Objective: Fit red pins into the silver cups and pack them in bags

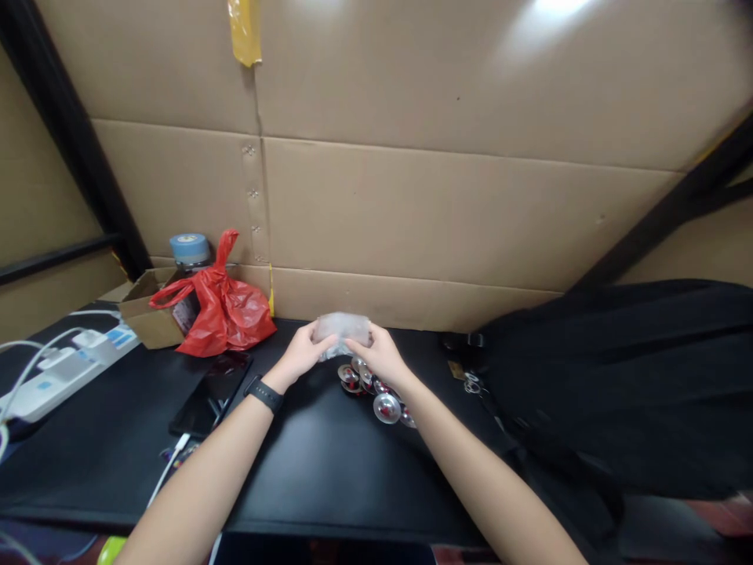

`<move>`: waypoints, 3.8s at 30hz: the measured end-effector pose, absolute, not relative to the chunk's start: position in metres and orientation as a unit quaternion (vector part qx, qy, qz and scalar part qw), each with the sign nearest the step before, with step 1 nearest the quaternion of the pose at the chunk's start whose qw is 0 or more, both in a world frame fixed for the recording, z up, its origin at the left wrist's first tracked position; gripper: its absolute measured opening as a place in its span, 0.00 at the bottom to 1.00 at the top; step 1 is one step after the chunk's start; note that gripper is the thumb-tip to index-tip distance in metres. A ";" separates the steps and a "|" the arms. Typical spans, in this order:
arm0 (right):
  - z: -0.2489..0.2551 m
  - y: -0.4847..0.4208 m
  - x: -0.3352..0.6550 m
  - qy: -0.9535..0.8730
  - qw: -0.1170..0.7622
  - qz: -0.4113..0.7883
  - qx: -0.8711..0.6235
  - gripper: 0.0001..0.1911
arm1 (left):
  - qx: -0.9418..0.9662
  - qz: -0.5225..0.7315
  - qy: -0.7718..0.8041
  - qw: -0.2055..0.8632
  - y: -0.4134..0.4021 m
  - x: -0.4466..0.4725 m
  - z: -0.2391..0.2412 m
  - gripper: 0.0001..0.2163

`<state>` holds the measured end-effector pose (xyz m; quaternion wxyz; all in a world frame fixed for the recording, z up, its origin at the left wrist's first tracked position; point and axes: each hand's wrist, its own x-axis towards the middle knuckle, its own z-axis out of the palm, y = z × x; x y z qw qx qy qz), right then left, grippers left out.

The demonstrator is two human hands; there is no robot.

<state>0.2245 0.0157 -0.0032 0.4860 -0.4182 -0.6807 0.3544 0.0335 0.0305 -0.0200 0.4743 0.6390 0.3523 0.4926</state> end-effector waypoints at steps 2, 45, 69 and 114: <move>-0.003 0.000 0.233 -0.683 0.487 0.341 -0.423 0.20 | 0.677 0.467 0.364 0.436 0.021 0.041 -0.016 0.19; 0.016 -0.036 0.244 -0.527 0.492 0.582 -0.376 0.18 | 0.608 0.414 0.371 0.567 -0.021 0.039 0.030 0.16; 0.001 -0.014 0.262 -0.510 0.501 0.527 -0.460 0.25 | 0.894 0.339 0.290 0.041 -0.029 0.038 0.031 0.27; -0.016 0.002 0.281 -0.697 0.390 0.128 -0.588 0.10 | 0.824 0.159 0.543 -0.045 0.054 0.001 -0.033 0.14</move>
